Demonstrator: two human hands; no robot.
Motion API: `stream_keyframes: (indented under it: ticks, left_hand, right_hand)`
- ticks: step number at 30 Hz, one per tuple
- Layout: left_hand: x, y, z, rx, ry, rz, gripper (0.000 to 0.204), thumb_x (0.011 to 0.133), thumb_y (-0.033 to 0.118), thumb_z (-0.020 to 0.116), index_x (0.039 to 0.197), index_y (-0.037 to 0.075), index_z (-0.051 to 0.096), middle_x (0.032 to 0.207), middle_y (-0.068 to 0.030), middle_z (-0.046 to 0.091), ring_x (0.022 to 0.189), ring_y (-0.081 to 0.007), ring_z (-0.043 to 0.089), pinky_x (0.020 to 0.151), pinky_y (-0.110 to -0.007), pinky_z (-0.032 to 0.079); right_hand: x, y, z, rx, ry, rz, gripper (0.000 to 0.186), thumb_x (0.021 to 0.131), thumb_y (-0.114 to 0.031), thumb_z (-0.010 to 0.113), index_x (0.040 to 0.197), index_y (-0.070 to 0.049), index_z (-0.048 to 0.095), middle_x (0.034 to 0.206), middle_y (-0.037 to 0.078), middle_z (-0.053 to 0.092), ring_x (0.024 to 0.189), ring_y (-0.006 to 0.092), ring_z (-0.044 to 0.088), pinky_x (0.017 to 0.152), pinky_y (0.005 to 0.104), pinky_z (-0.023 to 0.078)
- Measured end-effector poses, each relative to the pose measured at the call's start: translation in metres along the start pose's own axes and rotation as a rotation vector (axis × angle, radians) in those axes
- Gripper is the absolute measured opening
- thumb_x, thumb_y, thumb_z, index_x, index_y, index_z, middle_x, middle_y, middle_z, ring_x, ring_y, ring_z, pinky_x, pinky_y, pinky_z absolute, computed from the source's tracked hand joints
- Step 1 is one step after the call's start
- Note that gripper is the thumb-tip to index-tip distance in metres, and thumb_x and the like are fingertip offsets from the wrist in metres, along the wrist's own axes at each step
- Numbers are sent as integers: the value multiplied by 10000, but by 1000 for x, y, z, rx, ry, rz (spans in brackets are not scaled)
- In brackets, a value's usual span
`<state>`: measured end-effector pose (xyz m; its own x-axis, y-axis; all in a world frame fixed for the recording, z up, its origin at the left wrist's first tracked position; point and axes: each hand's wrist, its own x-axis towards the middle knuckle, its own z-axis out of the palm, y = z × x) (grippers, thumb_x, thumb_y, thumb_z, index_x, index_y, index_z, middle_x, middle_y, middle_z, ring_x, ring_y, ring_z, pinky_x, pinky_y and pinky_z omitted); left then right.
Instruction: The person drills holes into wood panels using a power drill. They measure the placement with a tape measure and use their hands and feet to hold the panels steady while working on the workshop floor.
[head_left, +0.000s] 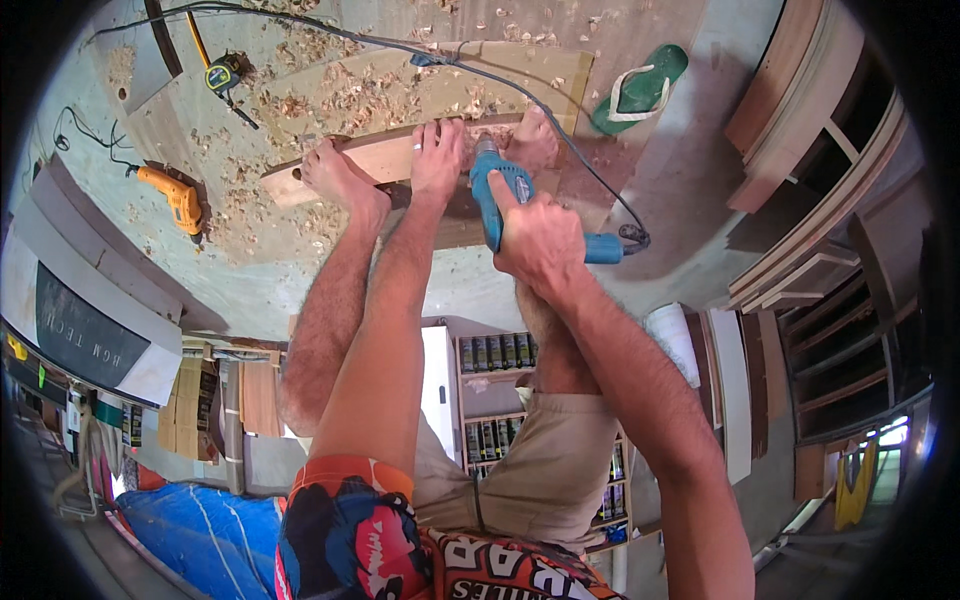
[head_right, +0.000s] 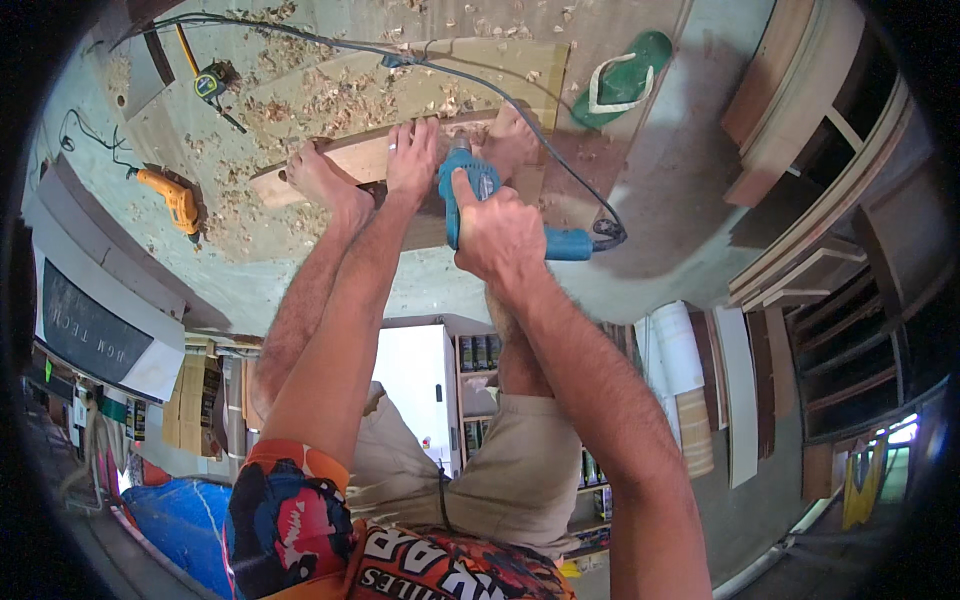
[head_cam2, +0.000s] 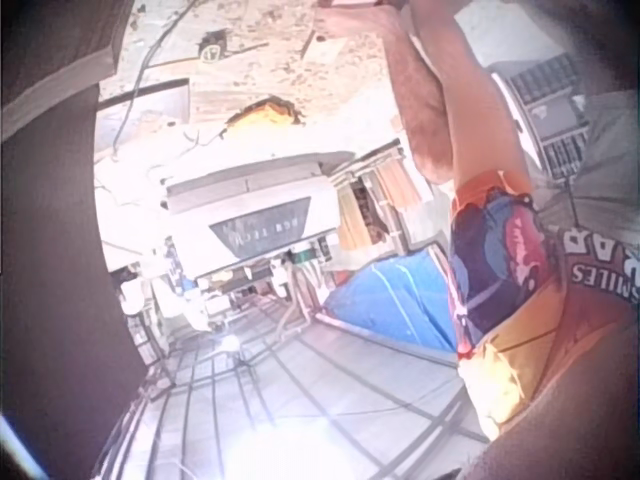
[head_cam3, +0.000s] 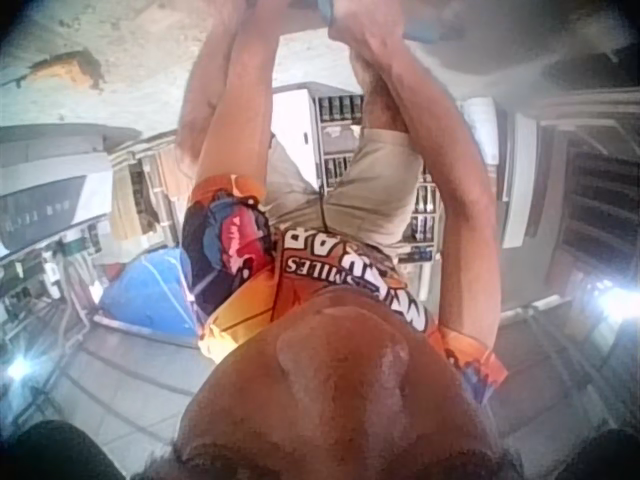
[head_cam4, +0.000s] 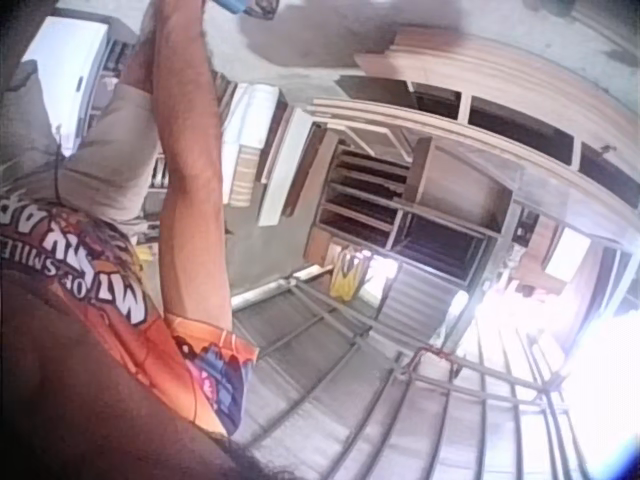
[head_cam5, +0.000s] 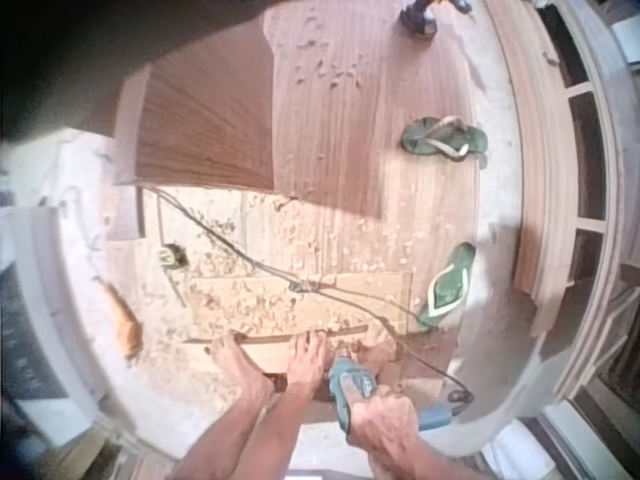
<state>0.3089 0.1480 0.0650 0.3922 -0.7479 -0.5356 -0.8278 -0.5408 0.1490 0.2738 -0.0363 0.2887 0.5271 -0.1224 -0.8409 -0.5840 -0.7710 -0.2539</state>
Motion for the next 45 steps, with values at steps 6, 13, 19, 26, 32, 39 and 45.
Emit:
stream_keyframes:
  ticks: [6, 13, 19, 26, 32, 39, 45]
  left_hand:
    - [-3, -1, 2, -18, 41, -6, 652, 971, 205, 638, 1588, 70, 480, 1486, -117, 527, 1402, -329, 499, 1248, -498, 358]
    - [-5, -1, 2, -24, 38, -3, 637, 980, 215, 634, 1583, 75, 486, 1482, -116, 528, 1404, -320, 495, 1251, -493, 356]
    - [-2, -2, 0, -42, 57, -13, 620, 983, 216, 634, 1573, 84, 493, 1455, -110, 536, 1390, -320, 501, 1244, -487, 366]
    - [-2, 1, -1, -69, 85, -35, 572, 991, 193, 619, 1545, 90, 519, 1436, -111, 563, 1375, -324, 520, 1231, -496, 385]
    - [-6, 0, 2, -101, 149, -42, 529, 993, 167, 612, 1511, 93, 542, 1414, -105, 580, 1357, -317, 541, 1217, -495, 403]
    - [-9, -3, 0, -46, 167, -32, 547, 980, 197, 651, 1507, 101, 541, 1377, -81, 587, 1332, -292, 552, 1199, -484, 416]
    - [-18, -17, 0, 47, 226, 58, 606, 987, 224, 647, 1563, 102, 501, 1352, -75, 595, 1295, -271, 573, 1182, -486, 429]
  right_hand:
    - [-1, -1, 3, -21, -17, -5, 926, 684, -199, 861, 1549, -207, 530, 866, 238, 721, 743, 407, 760, 635, 517, 618]
    - [0, -3, -2, 11, -54, 29, 932, 701, -212, 847, 1569, -215, 508, 896, 263, 730, 782, 430, 769, 661, 531, 624]
    - [1, -2, -3, 47, -83, 56, 980, 703, -230, 844, 1608, -240, 466, 937, 274, 738, 827, 452, 771, 707, 561, 626]
    - [3, -10, -12, 18, -138, 108, 936, 746, -233, 798, 1622, -261, 469, 1025, 294, 738, 888, 465, 779, 783, 577, 625]
    - [-5, -12, -15, -42, -122, 89, 916, 757, -234, 788, 1620, -268, 483, 1063, 298, 733, 916, 462, 781, 790, 569, 625]
    - [-36, -18, -27, -283, -24, -46, 943, 729, -192, 817, 1618, -288, 513, 998, 241, 701, 900, 424, 765, 794, 535, 621]
    - [-87, 1, -97, -173, 53, 41, 979, 680, -122, 852, 1592, -330, 565, 1005, 195, 709, 906, 421, 754, 803, 511, 612]
